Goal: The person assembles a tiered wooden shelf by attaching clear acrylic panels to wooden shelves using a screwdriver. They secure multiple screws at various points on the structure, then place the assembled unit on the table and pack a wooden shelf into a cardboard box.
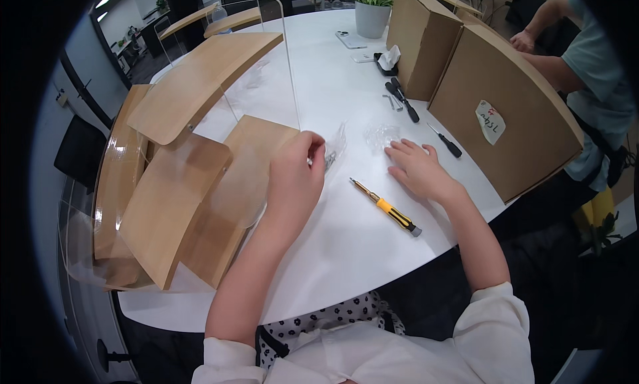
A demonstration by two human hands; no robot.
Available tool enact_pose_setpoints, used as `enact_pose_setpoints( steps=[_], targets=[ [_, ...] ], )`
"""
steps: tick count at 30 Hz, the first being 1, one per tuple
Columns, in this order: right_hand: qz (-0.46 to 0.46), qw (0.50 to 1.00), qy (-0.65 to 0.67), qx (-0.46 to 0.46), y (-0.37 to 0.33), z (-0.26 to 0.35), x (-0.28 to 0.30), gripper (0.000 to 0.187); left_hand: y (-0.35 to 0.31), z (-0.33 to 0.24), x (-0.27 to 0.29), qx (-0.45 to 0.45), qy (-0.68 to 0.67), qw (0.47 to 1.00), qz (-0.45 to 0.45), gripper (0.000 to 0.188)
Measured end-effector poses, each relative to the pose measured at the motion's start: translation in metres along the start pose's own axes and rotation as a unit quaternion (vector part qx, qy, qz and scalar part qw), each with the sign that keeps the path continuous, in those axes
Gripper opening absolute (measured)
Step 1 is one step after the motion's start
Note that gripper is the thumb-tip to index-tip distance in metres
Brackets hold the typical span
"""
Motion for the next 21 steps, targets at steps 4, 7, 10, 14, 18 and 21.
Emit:
enact_pose_setpoints(
  steps=[4,7,10,14,18,21],
  targets=[
    [-0.039,0.998,0.047,0.019,-0.021,0.005,0.000,0.047,0.040,-0.002,-0.028,-0.090,0.131,0.985,-0.070,0.005],
    [-0.185,0.972,0.144,0.001,-0.024,-0.004,-0.001,0.041,0.058,-0.002,-0.064,-0.156,0.207,0.964,-0.062,0.007],
    [-0.275,0.902,0.327,-0.063,-0.035,-0.013,0.003,0.033,0.062,-0.010,-0.112,-0.155,0.211,0.965,0.011,0.009],
    [-0.340,0.851,0.398,-0.034,-0.045,-0.024,-0.009,0.026,0.048,-0.023,-0.148,-0.056,0.044,0.980,0.185,0.029],
    [-0.291,0.887,0.359,-0.010,-0.069,0.001,0.000,0.027,0.021,-0.043,-0.101,0.050,-0.118,0.963,0.235,0.041],
    [-0.151,0.948,0.280,-0.007,-0.089,0.048,0.000,0.035,-0.027,-0.069,-0.031,-0.110,-0.053,0.980,0.156,0.044]
  ],
)
Point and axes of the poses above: each hand's wrist, its own y-axis towards the middle knuckle, its own x-axis out of the back of the hand, z = x × y, the point moved 3 cm from there along y, towards the middle knuckle, and after that the axes turned 13 degrees about z, right-handed, at the moved point
